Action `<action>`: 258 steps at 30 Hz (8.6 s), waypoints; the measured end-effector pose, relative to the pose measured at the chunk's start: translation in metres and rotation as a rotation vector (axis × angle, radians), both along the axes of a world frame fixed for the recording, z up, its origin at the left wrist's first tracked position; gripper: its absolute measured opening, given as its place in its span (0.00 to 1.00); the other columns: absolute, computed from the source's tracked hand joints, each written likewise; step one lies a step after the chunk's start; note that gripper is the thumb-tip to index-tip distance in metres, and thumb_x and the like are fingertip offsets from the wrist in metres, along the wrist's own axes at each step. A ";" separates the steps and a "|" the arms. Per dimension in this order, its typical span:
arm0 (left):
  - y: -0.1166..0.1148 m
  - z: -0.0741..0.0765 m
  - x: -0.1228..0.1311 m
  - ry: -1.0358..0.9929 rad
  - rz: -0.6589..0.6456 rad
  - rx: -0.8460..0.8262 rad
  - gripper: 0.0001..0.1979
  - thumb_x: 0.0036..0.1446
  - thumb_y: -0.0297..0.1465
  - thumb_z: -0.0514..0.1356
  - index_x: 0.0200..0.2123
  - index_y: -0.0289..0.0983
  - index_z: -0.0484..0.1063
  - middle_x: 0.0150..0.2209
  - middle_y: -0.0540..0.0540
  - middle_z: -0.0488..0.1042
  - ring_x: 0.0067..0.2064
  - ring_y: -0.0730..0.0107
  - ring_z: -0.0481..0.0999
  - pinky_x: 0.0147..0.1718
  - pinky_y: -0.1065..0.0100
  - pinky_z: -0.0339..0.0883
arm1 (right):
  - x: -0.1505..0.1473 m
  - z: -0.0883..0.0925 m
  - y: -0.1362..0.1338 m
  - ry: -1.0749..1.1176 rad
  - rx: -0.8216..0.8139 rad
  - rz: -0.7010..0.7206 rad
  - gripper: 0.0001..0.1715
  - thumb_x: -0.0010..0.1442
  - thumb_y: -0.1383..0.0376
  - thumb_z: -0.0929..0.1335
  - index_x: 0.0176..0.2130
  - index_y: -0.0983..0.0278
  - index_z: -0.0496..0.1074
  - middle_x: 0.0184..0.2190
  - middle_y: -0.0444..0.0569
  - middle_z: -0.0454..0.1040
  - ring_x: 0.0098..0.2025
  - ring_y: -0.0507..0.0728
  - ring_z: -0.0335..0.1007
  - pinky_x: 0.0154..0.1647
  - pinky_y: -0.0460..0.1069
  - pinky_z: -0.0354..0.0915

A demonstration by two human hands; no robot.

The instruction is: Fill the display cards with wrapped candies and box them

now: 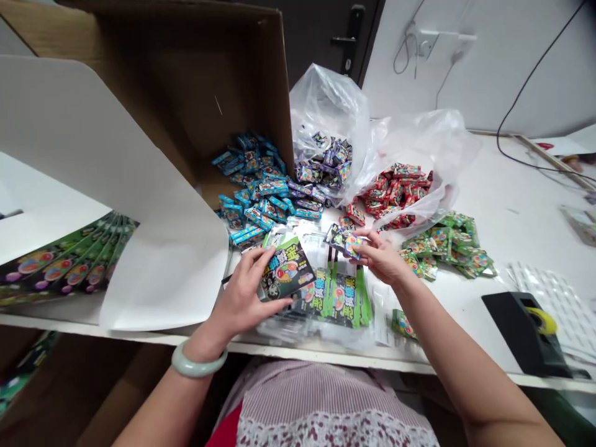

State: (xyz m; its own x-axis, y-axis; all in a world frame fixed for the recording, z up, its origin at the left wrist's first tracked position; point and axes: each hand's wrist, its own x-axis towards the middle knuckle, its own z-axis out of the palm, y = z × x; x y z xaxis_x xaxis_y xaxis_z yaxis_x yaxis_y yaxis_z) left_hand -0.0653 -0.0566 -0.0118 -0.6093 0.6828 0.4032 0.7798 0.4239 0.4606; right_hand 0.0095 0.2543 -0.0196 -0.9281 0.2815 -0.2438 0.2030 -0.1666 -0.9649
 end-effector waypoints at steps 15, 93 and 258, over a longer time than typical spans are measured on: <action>0.005 -0.001 0.003 -0.014 -0.037 -0.024 0.45 0.50 0.49 0.66 0.66 0.44 0.50 0.55 0.40 0.59 0.57 0.47 0.64 0.57 0.47 0.64 | 0.015 -0.020 0.009 0.089 0.903 0.235 0.28 0.57 0.57 0.71 0.56 0.61 0.69 0.53 0.57 0.71 0.54 0.63 0.67 0.56 0.61 0.63; -0.036 -0.001 0.005 -0.146 0.055 0.183 0.43 0.52 0.48 0.65 0.66 0.44 0.51 0.57 0.38 0.58 0.60 0.48 0.62 0.58 0.47 0.62 | -0.130 0.021 -0.039 0.095 0.573 0.172 0.29 0.56 0.41 0.63 0.35 0.64 0.70 0.27 0.47 0.72 0.31 0.57 0.73 0.28 0.49 0.65; 0.028 0.029 0.057 -0.786 -0.074 0.573 0.09 0.56 0.35 0.64 0.28 0.35 0.72 0.30 0.48 0.73 0.34 0.71 0.73 0.34 0.70 0.68 | 0.056 0.054 -0.083 0.204 0.450 0.360 0.11 0.60 0.59 0.68 0.28 0.63 0.70 0.28 0.46 0.73 0.31 0.51 0.68 0.31 0.48 0.65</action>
